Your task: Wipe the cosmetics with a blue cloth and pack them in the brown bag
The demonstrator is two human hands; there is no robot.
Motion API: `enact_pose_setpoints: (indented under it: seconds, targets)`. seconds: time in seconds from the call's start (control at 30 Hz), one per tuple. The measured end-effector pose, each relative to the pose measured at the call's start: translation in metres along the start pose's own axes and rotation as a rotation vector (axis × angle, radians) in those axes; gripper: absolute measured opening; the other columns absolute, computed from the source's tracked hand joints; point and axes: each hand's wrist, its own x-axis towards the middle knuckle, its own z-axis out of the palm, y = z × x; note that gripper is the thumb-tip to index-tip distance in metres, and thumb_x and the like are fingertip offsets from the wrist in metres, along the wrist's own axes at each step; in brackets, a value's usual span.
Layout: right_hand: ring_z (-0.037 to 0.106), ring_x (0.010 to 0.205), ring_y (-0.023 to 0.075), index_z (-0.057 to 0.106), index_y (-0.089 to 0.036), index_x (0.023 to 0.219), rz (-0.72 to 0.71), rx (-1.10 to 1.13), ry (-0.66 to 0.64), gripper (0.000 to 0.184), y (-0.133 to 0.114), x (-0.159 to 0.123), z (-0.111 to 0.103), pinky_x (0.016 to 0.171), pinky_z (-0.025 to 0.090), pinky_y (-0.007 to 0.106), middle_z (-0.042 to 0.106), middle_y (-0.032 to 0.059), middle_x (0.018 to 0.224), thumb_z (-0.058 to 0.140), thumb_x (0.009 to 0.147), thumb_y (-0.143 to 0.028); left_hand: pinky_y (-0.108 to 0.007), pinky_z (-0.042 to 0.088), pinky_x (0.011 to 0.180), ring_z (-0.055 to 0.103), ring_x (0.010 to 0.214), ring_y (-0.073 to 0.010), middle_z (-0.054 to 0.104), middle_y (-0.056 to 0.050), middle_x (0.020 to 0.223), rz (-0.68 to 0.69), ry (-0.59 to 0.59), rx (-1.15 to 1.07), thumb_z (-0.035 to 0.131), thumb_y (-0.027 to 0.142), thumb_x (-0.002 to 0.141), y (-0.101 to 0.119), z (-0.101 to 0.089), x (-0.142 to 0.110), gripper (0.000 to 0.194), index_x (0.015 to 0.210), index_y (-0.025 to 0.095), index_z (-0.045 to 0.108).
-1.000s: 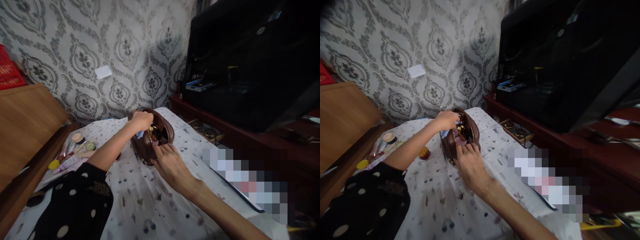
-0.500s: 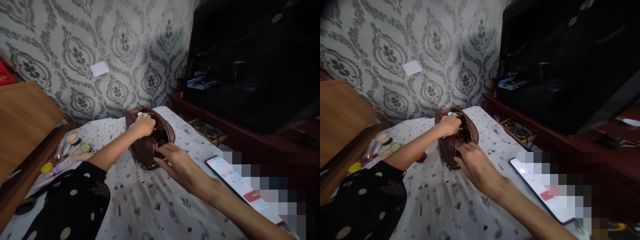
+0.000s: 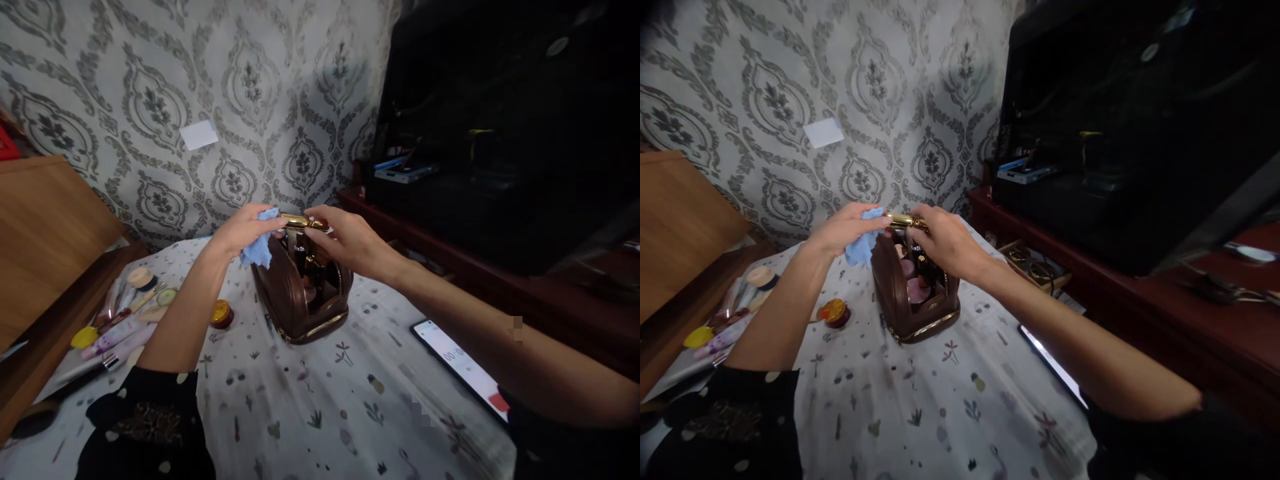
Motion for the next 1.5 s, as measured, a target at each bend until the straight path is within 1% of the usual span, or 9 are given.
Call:
enact_pose_setpoints:
  seconds: [0.13, 0.23, 0.3, 0.4, 0.53, 0.7, 0.9, 1.2, 1.5]
  targets:
    - [0.058, 0.062, 0.0125, 0.066, -0.016, 0.095, 0.106, 0.381, -0.027, 0.014, 0.009, 0.011, -0.004, 0.06, 0.047, 0.025, 0.065, 0.001, 0.071, 0.062, 0.087, -0.026, -0.021, 0.048, 0.058, 0.064, 0.072, -0.0138, 0.068, -0.005, 0.083, 0.005, -0.012, -0.237, 0.076, 0.038, 0.074, -0.009, 0.007, -0.001, 0.031, 0.091, 0.013, 0.066]
    - [0.059, 0.062, 0.0125, 0.063, -0.016, 0.087, 0.159, 0.508, 0.075, 0.014, 0.013, 0.017, -0.008, 0.058, 0.046, 0.025, 0.064, 0.0015, 0.071, 0.07, 0.082, -0.027, -0.023, 0.049, 0.061, 0.062, 0.07, -0.0124, 0.068, -0.004, 0.085, 0.039, 0.001, -0.15, 0.068, 0.041, 0.081, -0.016, 0.013, -0.002, 0.03, 0.095, 0.015, 0.066]
    - [0.058, 0.062, 0.0126, 0.063, -0.015, 0.083, 0.164, 0.409, 0.124, 0.014, 0.013, 0.02, -0.01, 0.058, 0.044, 0.026, 0.064, 0.0019, 0.071, 0.071, 0.079, -0.025, -0.025, 0.047, 0.064, 0.06, 0.068, -0.0125, 0.067, -0.002, 0.082, 0.1, 0.011, 0.066, 0.063, 0.042, 0.085, -0.021, 0.016, -0.006, 0.028, 0.092, 0.016, 0.066]
    - [0.058, 0.066, 0.0127, 0.067, -0.013, 0.08, 0.114, 0.093, 0.117, 0.008, 0.008, 0.024, -0.01, 0.062, 0.042, 0.026, 0.066, 0.0024, 0.074, 0.069, 0.079, -0.021, -0.026, 0.044, 0.069, 0.059, 0.074, -0.0155, 0.064, 0.0, 0.079, 0.208, 0.003, 0.437, 0.057, 0.042, 0.088, -0.029, 0.021, -0.015, 0.028, 0.083, 0.016, 0.067]
    - [0.06, 0.074, 0.0139, 0.073, -0.014, 0.085, 0.025, -0.209, -0.079, 0.011, -0.003, 0.03, -0.005, 0.068, 0.04, 0.025, 0.069, 0.0033, 0.08, 0.064, 0.081, -0.019, -0.028, 0.041, 0.071, 0.058, 0.08, -0.0182, 0.06, -0.002, 0.081, 0.277, 0.009, 0.677, 0.052, 0.041, 0.092, -0.034, 0.025, -0.026, 0.031, 0.074, 0.018, 0.063]
    - [0.063, 0.087, 0.0181, 0.074, -0.015, 0.096, -0.011, -0.368, -0.264, 0.02, -0.002, 0.035, 0.01, 0.071, 0.039, 0.025, 0.073, 0.0068, 0.092, 0.06, 0.081, -0.014, -0.03, 0.042, 0.075, 0.057, 0.08, -0.0189, 0.056, -0.002, 0.078, 0.284, -0.007, 0.716, 0.051, 0.037, 0.093, -0.033, 0.026, -0.03, 0.031, 0.07, 0.018, 0.059]
    - [0.065, 0.093, 0.023, 0.062, -0.014, 0.12, -0.056, -0.459, -0.3, 0.036, 0.005, 0.033, 0.026, 0.071, 0.04, 0.027, 0.072, 0.0122, 0.104, 0.055, 0.085, -0.015, -0.031, 0.042, 0.077, 0.058, 0.083, -0.0198, 0.058, -0.002, 0.082, 0.273, -0.021, 0.705, 0.051, 0.037, 0.092, -0.035, 0.028, -0.029, 0.028, 0.073, 0.019, 0.06]
    - [0.067, 0.099, 0.028, 0.066, -0.014, 0.112, -0.071, -0.626, -0.453, 0.025, 0.001, 0.03, 0.034, 0.072, 0.044, 0.031, 0.071, 0.016, 0.102, 0.052, 0.09, -0.017, -0.032, 0.042, 0.075, 0.057, 0.082, -0.0207, 0.057, -0.003, 0.083, 0.279, -0.027, 0.758, 0.051, 0.038, 0.092, -0.036, 0.03, -0.028, 0.028, 0.075, 0.019, 0.061]
    - [0.068, 0.101, 0.0295, 0.07, -0.011, 0.105, -0.059, -0.648, -0.509, 0.022, 0.0, 0.032, 0.036, 0.076, 0.048, 0.033, 0.073, 0.0178, 0.101, 0.055, 0.091, -0.018, -0.031, 0.042, 0.073, 0.057, 0.08, -0.0199, 0.057, -0.002, 0.081, 0.286, -0.025, 0.757, 0.051, 0.039, 0.092, -0.037, 0.029, -0.028, 0.029, 0.074, 0.019, 0.062]
